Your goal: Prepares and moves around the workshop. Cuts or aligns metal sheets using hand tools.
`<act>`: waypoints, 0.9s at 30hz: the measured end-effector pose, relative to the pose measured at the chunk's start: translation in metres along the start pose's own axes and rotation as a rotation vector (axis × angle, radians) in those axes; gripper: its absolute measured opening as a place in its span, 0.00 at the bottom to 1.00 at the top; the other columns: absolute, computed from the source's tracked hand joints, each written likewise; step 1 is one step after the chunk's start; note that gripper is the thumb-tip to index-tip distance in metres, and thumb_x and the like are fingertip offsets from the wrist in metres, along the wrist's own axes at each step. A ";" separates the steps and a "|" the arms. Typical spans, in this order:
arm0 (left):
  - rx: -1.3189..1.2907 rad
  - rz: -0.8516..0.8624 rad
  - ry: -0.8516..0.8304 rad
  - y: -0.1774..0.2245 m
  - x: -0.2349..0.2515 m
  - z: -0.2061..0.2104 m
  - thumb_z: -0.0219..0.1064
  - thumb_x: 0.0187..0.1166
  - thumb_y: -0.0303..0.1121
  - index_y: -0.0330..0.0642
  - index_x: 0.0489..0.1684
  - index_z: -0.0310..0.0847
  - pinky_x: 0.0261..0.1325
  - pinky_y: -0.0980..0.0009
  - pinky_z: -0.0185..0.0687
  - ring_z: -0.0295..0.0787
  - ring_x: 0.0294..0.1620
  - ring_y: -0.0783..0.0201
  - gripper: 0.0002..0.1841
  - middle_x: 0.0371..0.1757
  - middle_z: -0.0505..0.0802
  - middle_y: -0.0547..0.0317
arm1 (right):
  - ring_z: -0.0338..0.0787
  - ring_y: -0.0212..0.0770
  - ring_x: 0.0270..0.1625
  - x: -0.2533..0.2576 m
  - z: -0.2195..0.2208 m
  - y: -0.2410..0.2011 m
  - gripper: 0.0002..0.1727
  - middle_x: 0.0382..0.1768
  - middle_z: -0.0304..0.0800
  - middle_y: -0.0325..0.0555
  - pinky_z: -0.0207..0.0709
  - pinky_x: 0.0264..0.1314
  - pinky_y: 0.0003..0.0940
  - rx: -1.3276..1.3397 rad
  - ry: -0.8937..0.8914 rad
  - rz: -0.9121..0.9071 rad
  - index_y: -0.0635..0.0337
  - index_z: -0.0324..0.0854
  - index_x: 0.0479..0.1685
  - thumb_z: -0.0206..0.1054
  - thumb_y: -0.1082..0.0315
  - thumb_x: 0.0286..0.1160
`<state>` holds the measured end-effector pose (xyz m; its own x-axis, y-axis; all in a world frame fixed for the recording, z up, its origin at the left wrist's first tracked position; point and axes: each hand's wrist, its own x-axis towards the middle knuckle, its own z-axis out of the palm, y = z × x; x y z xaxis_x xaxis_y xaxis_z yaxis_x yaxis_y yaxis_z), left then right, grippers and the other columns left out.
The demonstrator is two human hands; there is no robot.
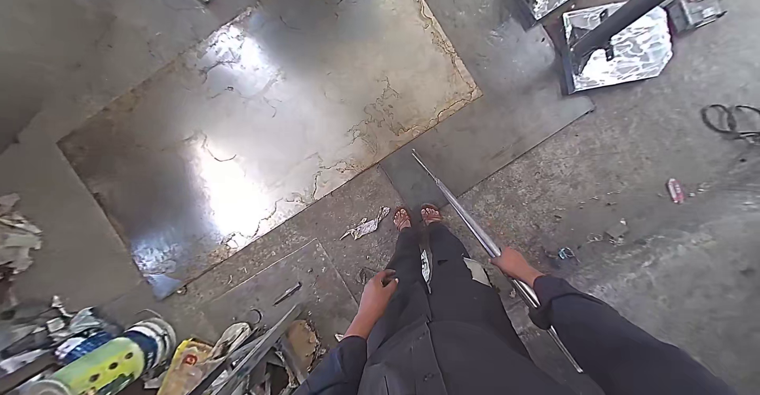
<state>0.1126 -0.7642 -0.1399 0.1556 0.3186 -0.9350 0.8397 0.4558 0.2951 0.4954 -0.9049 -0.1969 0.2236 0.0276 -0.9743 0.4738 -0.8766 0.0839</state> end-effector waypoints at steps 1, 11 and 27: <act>0.001 0.004 0.003 -0.001 0.001 -0.002 0.64 0.87 0.39 0.41 0.72 0.81 0.70 0.52 0.82 0.92 0.60 0.56 0.20 0.57 0.95 0.50 | 0.92 0.59 0.50 0.003 -0.002 -0.003 0.28 0.48 0.90 0.62 0.82 0.55 0.62 -0.033 0.018 -0.011 0.65 0.82 0.58 0.73 0.48 0.75; 0.065 -0.030 -0.019 -0.065 0.031 -0.049 0.64 0.87 0.38 0.39 0.72 0.82 0.71 0.51 0.83 0.93 0.61 0.54 0.20 0.60 0.94 0.47 | 0.90 0.64 0.59 0.031 -0.002 -0.011 0.32 0.56 0.88 0.67 0.80 0.59 0.68 -0.105 0.095 -0.010 0.66 0.80 0.62 0.70 0.44 0.77; -0.014 -0.122 0.006 -0.101 0.092 -0.088 0.63 0.87 0.36 0.36 0.70 0.82 0.68 0.49 0.85 0.93 0.58 0.50 0.19 0.60 0.93 0.41 | 0.90 0.62 0.50 0.000 0.004 -0.004 0.29 0.44 0.88 0.64 0.79 0.55 0.64 -0.096 0.139 0.035 0.66 0.83 0.49 0.73 0.44 0.76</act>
<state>-0.0037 -0.7081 -0.2381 0.0500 0.2652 -0.9629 0.8450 0.5027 0.1824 0.4902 -0.9032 -0.1981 0.3543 0.0700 -0.9325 0.5410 -0.8287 0.1433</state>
